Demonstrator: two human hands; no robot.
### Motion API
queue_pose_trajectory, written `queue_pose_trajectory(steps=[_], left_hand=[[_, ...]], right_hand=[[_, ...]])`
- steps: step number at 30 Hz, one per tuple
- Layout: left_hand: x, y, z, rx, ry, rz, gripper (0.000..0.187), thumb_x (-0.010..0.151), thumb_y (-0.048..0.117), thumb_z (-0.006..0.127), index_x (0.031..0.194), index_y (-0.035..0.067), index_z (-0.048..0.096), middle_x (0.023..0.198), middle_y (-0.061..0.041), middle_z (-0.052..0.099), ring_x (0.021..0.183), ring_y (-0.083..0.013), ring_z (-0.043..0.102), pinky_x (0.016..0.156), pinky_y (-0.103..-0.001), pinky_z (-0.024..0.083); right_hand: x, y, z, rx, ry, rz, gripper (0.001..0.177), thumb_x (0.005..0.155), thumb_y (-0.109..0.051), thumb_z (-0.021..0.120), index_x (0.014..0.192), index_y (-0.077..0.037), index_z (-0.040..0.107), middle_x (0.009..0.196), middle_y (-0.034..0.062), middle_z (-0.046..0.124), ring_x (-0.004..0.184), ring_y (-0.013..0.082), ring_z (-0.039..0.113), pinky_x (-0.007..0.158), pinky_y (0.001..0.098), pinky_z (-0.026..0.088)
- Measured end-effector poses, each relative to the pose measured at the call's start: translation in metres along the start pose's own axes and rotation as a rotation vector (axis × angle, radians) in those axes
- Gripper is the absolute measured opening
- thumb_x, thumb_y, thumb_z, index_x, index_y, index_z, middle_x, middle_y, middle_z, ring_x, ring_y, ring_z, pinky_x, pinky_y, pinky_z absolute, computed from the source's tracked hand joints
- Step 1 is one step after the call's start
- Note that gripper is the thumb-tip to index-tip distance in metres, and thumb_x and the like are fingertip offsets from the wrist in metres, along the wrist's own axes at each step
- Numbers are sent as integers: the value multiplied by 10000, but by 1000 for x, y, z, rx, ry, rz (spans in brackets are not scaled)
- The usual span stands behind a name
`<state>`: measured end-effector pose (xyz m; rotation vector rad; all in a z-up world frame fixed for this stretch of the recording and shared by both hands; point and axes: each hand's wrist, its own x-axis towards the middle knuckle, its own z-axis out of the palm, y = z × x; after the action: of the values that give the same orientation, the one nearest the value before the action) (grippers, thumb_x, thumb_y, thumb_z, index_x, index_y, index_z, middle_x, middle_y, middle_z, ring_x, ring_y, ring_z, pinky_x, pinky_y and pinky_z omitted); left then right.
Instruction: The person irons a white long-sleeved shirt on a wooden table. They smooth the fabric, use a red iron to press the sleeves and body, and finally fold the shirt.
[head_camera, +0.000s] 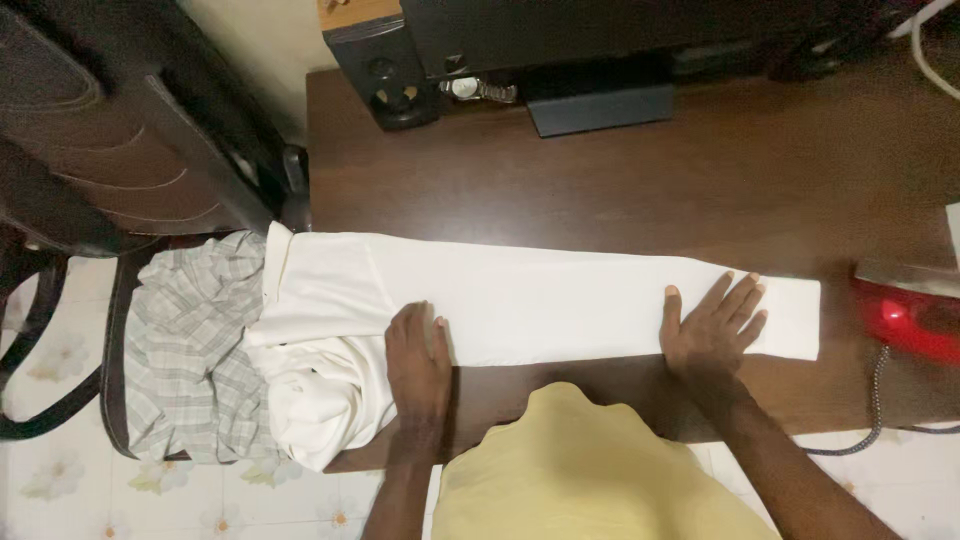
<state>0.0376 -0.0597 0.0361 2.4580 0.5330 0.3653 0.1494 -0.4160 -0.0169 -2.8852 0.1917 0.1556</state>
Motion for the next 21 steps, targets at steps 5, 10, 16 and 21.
queue_pose_trajectory(steps=[5,10,16,21], left_hand=[[-13,1,-3,-723,-168,-755,327,1012,204,630,1149,-79,719,1066,-186,753,940,-260,692,848,-380,552],[-34,-13,-15,-1105,-235,-1225,330,1007,205,582,1132,-91,656,1093,-211,740,991,-294,733,890,-382,616],[-59,-35,-8,-1214,31,-1414,229,992,113,576,1147,-40,646,1112,-179,723,1026,-282,704,928,-376,586],[-57,-55,9,-1381,290,-1436,183,972,106,634,1124,14,677,1081,-75,713,1004,-199,681,945,-324,573]], right_hand=[[-11,-26,-28,143,39,-116,861,1060,-476,432,1514,211,180,1571,494,99,1497,598,81,1177,702,64],[-18,-48,-47,238,57,-253,634,990,-310,589,1414,136,436,1308,343,496,1228,433,497,1050,597,408],[-35,-32,-42,452,-164,-69,469,967,-260,662,1275,74,543,1087,165,540,855,221,547,768,385,509],[-28,-16,-29,531,-236,6,428,943,-215,676,1264,44,567,1026,132,559,883,203,549,773,375,523]])
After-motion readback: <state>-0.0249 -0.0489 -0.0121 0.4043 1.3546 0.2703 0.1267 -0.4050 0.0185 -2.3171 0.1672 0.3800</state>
